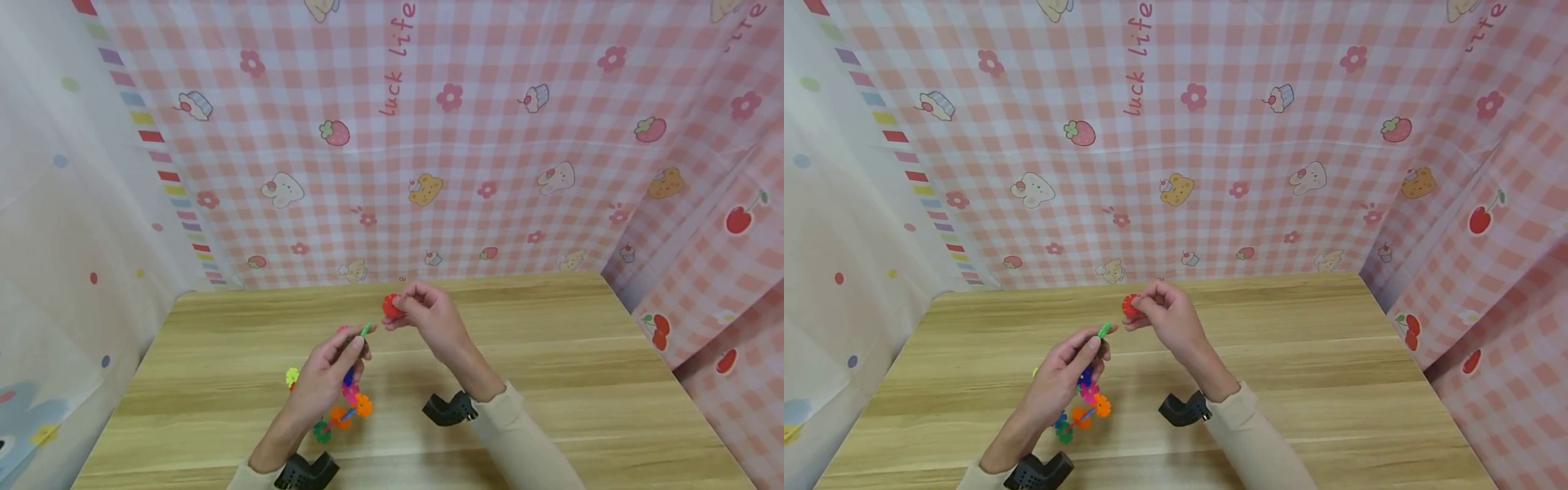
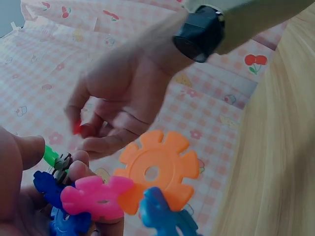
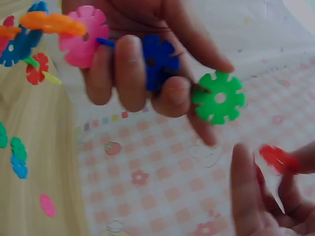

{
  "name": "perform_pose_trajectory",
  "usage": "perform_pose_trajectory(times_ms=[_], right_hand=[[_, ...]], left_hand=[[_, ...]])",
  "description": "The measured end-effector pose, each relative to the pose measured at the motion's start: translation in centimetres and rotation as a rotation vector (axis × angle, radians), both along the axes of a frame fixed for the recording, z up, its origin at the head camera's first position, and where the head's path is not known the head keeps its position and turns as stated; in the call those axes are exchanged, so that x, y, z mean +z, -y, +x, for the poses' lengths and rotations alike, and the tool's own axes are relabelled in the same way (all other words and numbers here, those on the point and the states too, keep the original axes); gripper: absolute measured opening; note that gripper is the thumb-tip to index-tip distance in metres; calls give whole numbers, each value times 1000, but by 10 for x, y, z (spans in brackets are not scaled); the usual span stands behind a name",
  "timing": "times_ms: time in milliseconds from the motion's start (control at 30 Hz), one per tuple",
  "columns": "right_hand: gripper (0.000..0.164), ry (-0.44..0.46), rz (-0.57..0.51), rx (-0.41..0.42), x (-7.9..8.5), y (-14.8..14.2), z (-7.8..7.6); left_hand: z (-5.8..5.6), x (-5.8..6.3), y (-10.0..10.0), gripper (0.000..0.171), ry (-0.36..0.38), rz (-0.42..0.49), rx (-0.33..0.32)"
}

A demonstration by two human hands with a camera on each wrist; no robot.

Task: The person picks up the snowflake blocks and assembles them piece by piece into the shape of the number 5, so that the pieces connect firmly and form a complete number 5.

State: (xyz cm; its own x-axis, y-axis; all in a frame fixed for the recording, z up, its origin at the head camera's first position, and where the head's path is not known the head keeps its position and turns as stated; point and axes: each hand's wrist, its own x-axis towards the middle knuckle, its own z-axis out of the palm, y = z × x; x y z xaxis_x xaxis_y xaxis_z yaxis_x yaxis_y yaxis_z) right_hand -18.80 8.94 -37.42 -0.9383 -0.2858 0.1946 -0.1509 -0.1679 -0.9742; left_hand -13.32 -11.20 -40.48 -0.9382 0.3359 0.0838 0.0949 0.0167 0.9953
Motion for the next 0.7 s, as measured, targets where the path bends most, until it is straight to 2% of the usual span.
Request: perform_pose_trajectory(times_ms=[133, 267, 400, 567, 700], right_hand=[[24, 60, -134, 73, -8, -1, -2], [21, 12, -93, 160, -14, -2, -1], [6, -145, 65, 259, -15, -4, 2], [15, -361, 281, 335, -13, -10, 2], [12, -513, 319, 364, -14, -15, -2]], left_hand=[[-2, -1, 1, 40, 6, 33, -60], [-3, -1, 2, 43, 52, 80, -137], [-3, 0, 2, 43, 101, 88, -155], [-2, 0, 2, 38, 98, 95, -178], [0, 2, 1, 36, 80, 79, -222]])
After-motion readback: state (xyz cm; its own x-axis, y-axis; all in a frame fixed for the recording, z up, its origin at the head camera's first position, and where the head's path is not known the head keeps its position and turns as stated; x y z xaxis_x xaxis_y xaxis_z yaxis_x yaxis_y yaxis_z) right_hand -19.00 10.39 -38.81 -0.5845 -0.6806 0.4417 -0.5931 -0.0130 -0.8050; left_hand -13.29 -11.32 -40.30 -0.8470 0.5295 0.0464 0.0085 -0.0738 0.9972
